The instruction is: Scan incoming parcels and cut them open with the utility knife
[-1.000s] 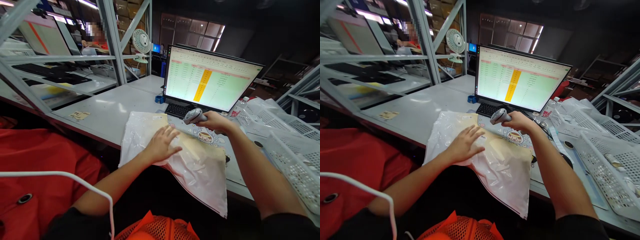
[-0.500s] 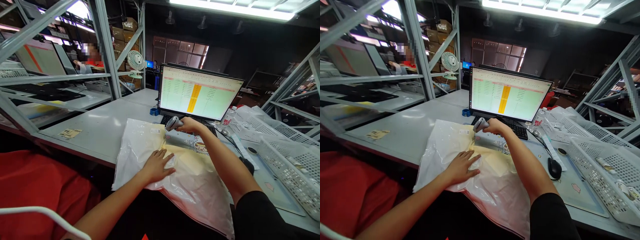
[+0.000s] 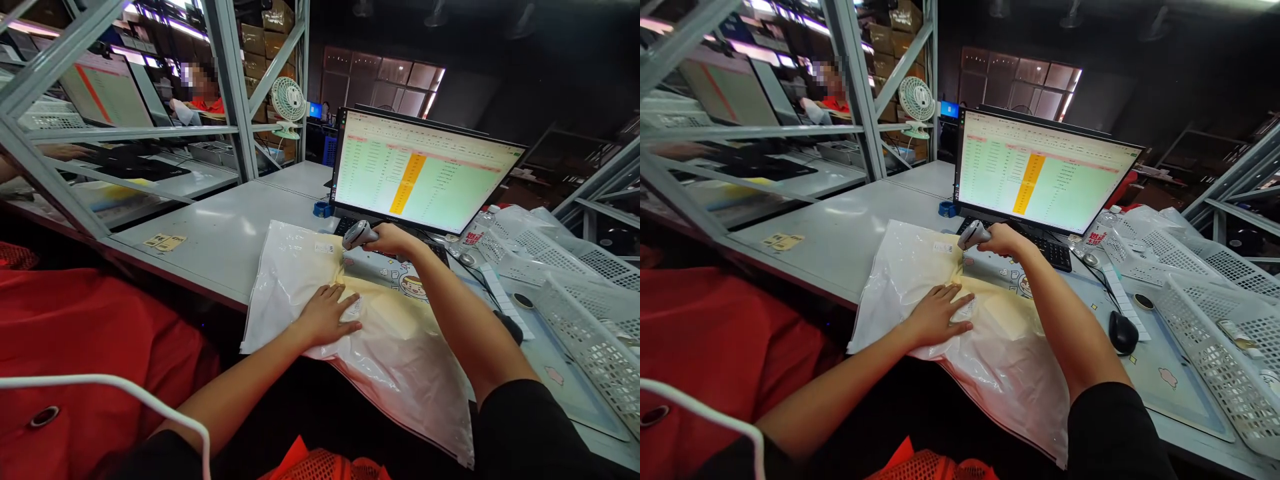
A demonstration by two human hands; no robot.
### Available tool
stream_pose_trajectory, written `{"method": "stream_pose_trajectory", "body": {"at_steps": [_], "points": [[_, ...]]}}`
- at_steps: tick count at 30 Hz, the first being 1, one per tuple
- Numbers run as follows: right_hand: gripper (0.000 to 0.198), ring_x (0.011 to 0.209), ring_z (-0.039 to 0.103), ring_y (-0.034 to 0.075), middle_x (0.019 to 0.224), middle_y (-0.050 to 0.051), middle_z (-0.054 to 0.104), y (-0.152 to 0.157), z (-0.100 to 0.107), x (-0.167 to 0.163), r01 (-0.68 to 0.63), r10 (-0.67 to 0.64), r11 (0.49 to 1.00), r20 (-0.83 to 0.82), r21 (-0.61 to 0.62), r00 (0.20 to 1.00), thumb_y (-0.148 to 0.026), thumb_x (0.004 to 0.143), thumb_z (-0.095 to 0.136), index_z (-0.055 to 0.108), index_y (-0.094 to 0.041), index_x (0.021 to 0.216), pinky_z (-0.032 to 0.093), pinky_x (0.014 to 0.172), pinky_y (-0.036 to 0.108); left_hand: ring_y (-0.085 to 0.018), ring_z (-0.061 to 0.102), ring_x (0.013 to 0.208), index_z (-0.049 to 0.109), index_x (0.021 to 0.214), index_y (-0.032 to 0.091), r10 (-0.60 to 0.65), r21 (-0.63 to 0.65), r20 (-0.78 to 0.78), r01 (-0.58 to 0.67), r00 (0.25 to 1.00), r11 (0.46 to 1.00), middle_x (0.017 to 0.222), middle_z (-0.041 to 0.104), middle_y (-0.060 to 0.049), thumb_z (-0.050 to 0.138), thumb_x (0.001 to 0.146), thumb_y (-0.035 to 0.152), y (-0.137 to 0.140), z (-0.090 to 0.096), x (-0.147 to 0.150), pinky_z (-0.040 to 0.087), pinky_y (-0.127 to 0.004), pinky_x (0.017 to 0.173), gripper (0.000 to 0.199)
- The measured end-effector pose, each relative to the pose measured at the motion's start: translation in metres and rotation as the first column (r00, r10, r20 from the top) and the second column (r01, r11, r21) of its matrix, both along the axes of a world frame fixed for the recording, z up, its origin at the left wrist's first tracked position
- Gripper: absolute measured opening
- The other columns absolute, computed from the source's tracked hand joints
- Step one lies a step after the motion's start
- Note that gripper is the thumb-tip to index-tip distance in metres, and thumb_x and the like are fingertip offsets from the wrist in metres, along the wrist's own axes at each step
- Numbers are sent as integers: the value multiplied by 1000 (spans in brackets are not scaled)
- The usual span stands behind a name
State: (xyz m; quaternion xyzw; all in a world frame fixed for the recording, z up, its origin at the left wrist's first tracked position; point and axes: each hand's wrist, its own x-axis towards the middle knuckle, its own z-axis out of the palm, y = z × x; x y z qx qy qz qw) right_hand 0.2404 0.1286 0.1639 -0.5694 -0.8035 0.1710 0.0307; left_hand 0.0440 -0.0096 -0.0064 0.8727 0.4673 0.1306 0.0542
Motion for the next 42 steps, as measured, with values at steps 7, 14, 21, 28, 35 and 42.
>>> {"method": "stream_pose_trajectory", "body": {"at_steps": [7,14,21,28,35,42], "points": [[26,83,73,23,95,9,78,-15,-25,49,127,-132,990,96,62,987,-38,89,76,78,-16,103,54,72,28,-37,49,152,52,161,30,47,25,-11,-46,999,999,164,50,-20,50,102,75,-2,1,-1,35,-56,123,74],[47,108,75,41,115,11,80,-91,-64,148,416,-436,895,112,161,893,-51,86,73,77,-29,128,61,85,43,-38,50,151,53,161,29,56,40,-18,-55,998,998,163,51,-19,52,102,73,0,0,-1,35,-58,124,73],[77,125,70,37,146,24,66,-131,-102,219,591,-622,772,85,234,779,-44,96,55,44,-8,164,55,106,46,-39,49,152,53,161,28,55,22,-25,-54,998,998,165,49,-21,51,103,71,0,4,-1,34,-59,125,72],[86,134,65,41,153,27,59,-131,-134,280,680,-701,710,94,185,707,-46,100,54,29,0,168,51,109,46,-38,49,152,54,160,29,51,32,-29,-50,998,998,164,50,-18,49,103,73,1,1,-10,34,-59,126,72],[86,133,66,40,144,26,66,-134,-146,287,620,-661,742,121,256,741,-46,101,58,25,-7,171,51,106,45,-38,50,151,57,158,30,73,57,-17,-72,997,996,164,52,-15,49,103,73,7,-3,-17,35,-60,126,70],[80,124,68,44,134,27,71,-113,-107,281,608,-664,730,112,313,739,-60,100,59,48,-8,160,53,99,51,-37,45,155,59,157,29,178,59,-1,-177,984,982,165,51,-12,48,104,71,22,-9,-40,29,-58,131,68]]}}
